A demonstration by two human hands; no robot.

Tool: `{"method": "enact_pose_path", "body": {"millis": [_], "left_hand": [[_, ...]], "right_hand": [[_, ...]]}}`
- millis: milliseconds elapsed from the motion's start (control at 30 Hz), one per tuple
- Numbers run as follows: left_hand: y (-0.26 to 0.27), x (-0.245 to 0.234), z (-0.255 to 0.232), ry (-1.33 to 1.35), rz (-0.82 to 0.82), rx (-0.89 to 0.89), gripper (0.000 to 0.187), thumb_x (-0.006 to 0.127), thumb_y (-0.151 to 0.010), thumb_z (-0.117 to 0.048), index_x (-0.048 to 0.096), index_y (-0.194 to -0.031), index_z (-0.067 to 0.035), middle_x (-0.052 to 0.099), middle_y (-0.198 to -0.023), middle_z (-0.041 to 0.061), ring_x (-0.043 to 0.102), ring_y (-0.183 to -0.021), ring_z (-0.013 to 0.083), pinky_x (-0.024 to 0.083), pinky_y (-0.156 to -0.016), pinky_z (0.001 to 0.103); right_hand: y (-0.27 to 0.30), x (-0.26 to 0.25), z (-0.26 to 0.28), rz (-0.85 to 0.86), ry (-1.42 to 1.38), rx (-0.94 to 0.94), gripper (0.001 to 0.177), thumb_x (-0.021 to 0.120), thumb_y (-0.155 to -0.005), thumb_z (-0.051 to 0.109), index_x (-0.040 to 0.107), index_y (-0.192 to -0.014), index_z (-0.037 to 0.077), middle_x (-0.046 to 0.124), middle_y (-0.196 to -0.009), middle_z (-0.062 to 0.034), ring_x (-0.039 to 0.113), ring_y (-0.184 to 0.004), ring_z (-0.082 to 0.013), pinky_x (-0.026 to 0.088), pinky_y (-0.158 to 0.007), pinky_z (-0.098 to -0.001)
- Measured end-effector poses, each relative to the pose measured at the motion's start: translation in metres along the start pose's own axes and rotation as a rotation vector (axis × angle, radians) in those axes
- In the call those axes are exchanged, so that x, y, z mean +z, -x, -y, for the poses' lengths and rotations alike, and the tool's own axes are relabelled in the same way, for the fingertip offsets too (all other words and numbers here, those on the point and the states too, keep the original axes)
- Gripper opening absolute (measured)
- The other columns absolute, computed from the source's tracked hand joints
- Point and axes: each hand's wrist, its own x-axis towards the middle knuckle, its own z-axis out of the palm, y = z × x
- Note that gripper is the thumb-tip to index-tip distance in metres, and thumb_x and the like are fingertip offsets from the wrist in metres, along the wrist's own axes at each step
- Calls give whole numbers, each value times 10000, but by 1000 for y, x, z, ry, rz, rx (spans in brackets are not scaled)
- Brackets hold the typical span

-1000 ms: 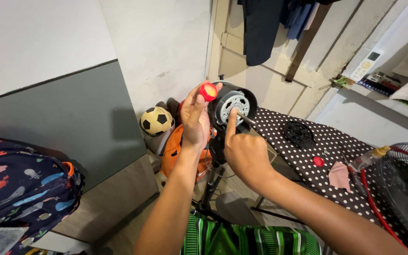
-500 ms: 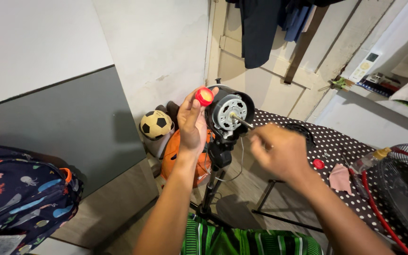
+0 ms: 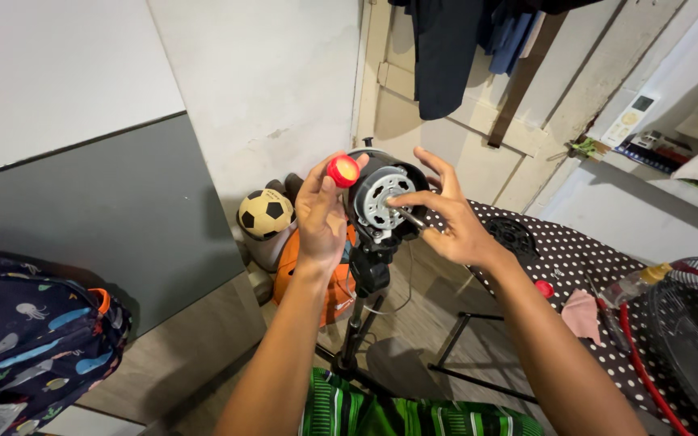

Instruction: The person disassembles a standing fan motor unit mounted on a tripod. They use a screwdriver to remove screws from the motor housing, detach the front grille, and then remove the motor cover to access the internal components.

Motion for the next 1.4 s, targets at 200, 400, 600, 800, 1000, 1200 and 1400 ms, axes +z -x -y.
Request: {"method": "enact_pose_path", "body": {"millis": [200, 400, 600, 800, 1000, 1200, 1400], "left_hand": [[0, 0, 0, -13, 9, 8, 453, 586, -1080, -281, 549, -1401, 36, 630, -1384, 280, 631, -1287, 273, 483, -1143, 407], [1, 3, -3, -18, -4, 0, 445, 591, -1079, -273, 549, -1393, 40, 627, -1377, 284, 628, -1304, 278, 472, -1155, 411], [1, 7, -5, -4, -21, -22, 467, 585, -1066, -278, 530, -1406, 37, 621, -1391, 282, 628, -1276, 282, 473, -1140, 415], [3, 9, -5, -33, -7, 2, 474, 584, -1080, -275, 520, -1412, 57, 622, -1391, 298, 637, -1264, 288, 482, -1138, 421], [3, 12, -5, -4, -9, 12, 460, 564, -1088, -258, 517, -1419, 58, 616, -1393, 293, 637, -1256, 291, 482, -1139, 417], [4, 10, -6, -34, 11, 25, 458, 564, -1091, -249, 510, -1424, 62, 610, -1387, 305, 625, -1305, 289, 457, -1176, 412], [3, -3, -7, -34, -35, 15, 490, 577, -1091, -266, 516, -1439, 74, 648, -1410, 294, 587, -1131, 273, 436, -1015, 378]], "right_hand": [[0, -2, -5, -71, 58, 2, 593, 523, -656, 8, 735, -1182, 180, 284, -1652, -225, 263, -1570, -411, 298, -1231, -572], [4, 6, -5, -77, 29, 3, 645, 523, -700, 16, 722, -1292, 178, 256, -1675, -232, 263, -1579, -422, 289, -1238, -554], [24, 44, -4, -262, -57, 42, 733, 522, -667, 31, 674, -1378, 126, 219, -1718, -215, 210, -1613, -407, 149, -1308, -551], [39, 89, 13, -471, -513, 187, 669, 491, -781, 142, 584, -1443, 95, 13, -1751, -185, 207, -1577, -377, 414, -895, -420], [38, 134, 32, -653, -196, 187, 554, 440, -1069, 338, 510, -1529, 37, -29, -1770, -215, 40, -1661, -370, 73, -1337, -469], [42, 142, 50, -714, -84, 240, 574, 395, -1082, 366, 523, -1516, 13, 10, -1755, -246, 84, -1648, -368, 98, -1324, -462], [42, 113, 37, -914, -253, 225, 653, 723, -964, 65, 378, -1514, -3, 511, -1460, -187, 584, -1276, -232, 501, -1120, -409]]}}
